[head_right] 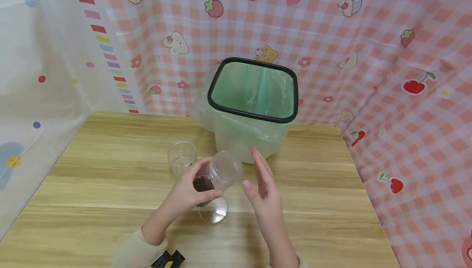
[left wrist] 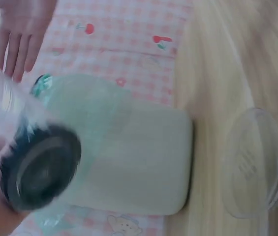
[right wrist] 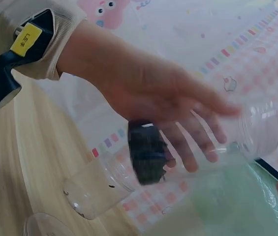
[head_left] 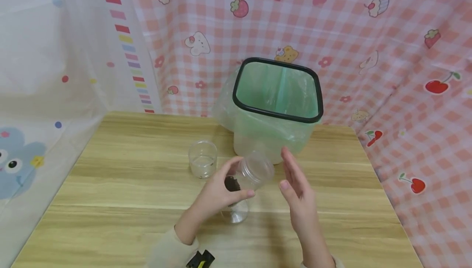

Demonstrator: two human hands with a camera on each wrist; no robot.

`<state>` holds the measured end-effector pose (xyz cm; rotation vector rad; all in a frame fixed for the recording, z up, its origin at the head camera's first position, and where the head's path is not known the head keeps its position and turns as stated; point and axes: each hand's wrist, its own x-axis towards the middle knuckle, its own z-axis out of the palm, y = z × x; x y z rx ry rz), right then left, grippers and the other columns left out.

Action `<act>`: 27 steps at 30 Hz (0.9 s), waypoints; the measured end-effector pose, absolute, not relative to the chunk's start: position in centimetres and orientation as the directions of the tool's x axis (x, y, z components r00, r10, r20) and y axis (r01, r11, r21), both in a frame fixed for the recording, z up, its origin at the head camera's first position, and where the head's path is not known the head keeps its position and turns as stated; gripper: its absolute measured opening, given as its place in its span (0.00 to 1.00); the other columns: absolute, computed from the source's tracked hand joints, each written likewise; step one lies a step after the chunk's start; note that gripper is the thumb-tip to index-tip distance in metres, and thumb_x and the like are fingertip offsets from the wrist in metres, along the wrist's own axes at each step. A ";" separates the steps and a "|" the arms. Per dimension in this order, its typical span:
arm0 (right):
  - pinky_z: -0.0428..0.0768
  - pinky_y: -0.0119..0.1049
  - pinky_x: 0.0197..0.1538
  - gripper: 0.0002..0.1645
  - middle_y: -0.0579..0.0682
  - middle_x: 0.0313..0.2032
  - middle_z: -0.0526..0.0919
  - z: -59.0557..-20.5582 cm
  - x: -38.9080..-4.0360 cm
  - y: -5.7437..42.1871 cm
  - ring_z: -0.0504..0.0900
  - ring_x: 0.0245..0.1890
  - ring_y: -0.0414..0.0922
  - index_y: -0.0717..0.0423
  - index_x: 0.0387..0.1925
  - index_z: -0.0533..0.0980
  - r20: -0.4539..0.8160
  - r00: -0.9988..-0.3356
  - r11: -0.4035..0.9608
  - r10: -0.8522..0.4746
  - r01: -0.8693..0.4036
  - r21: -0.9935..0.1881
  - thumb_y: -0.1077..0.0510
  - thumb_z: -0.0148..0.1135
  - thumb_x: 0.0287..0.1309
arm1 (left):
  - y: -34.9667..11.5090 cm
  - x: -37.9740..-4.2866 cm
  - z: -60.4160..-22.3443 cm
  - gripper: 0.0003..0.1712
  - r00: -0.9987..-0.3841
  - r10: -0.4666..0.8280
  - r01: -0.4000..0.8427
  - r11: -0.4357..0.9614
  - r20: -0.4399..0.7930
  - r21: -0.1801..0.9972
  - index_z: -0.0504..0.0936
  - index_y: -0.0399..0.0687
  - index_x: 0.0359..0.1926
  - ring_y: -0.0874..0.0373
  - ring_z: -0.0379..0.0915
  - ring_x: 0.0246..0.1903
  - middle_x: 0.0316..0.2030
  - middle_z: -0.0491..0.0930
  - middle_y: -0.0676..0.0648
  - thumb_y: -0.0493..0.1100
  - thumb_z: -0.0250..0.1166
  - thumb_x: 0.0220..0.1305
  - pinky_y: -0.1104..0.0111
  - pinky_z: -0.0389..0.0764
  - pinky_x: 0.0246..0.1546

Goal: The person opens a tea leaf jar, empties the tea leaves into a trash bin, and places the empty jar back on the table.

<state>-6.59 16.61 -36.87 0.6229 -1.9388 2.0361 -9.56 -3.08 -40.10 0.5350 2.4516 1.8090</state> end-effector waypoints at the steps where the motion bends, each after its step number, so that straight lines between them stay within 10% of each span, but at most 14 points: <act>1: 0.56 0.29 0.67 0.30 0.57 0.68 0.58 -36.9 -6.5 16.5 0.55 0.69 0.47 0.64 0.68 0.57 0.413 -0.906 -0.031 -0.091 -0.412 -0.911 0.66 0.49 0.65 | -2.8 -9.5 -40.2 0.46 -0.945 0.269 0.267 0.305 0.186 0.914 0.65 0.55 0.63 0.55 0.68 0.54 0.54 0.73 0.51 0.56 0.75 0.44 0.55 0.69 0.56; 12: 0.55 0.46 0.67 0.42 0.50 0.68 0.56 -37.7 -6.8 14.5 0.54 0.67 0.48 0.56 0.69 0.55 0.098 -0.995 0.098 -0.001 -0.098 -0.990 0.63 0.62 0.56 | -0.5 -9.0 -41.0 0.44 -0.826 0.225 0.539 0.586 0.518 0.606 0.69 0.45 0.56 0.52 0.68 0.54 0.53 0.72 0.47 0.54 0.77 0.39 0.55 0.69 0.56; 20: 0.64 0.26 0.61 0.39 0.50 0.65 0.62 -37.3 -6.6 15.8 0.60 0.65 0.44 0.53 0.67 0.60 0.194 -0.969 0.130 -0.155 -0.214 -0.968 0.67 0.62 0.54 | -1.4 -8.4 -40.2 0.44 -0.884 0.309 0.462 0.463 0.351 0.756 0.67 0.54 0.60 0.60 0.66 0.56 0.55 0.70 0.56 0.58 0.75 0.42 0.58 0.70 0.57; 27: 0.69 0.31 0.59 0.41 0.60 0.61 0.64 -37.3 -6.8 17.2 0.64 0.62 0.46 0.61 0.66 0.59 0.322 -0.857 0.039 -0.403 -0.367 -0.929 0.73 0.62 0.50 | -3.1 -8.4 -39.8 0.41 -0.874 0.454 0.332 0.294 0.174 0.896 0.68 0.64 0.59 0.60 0.70 0.50 0.49 0.73 0.62 0.55 0.76 0.42 0.60 0.73 0.52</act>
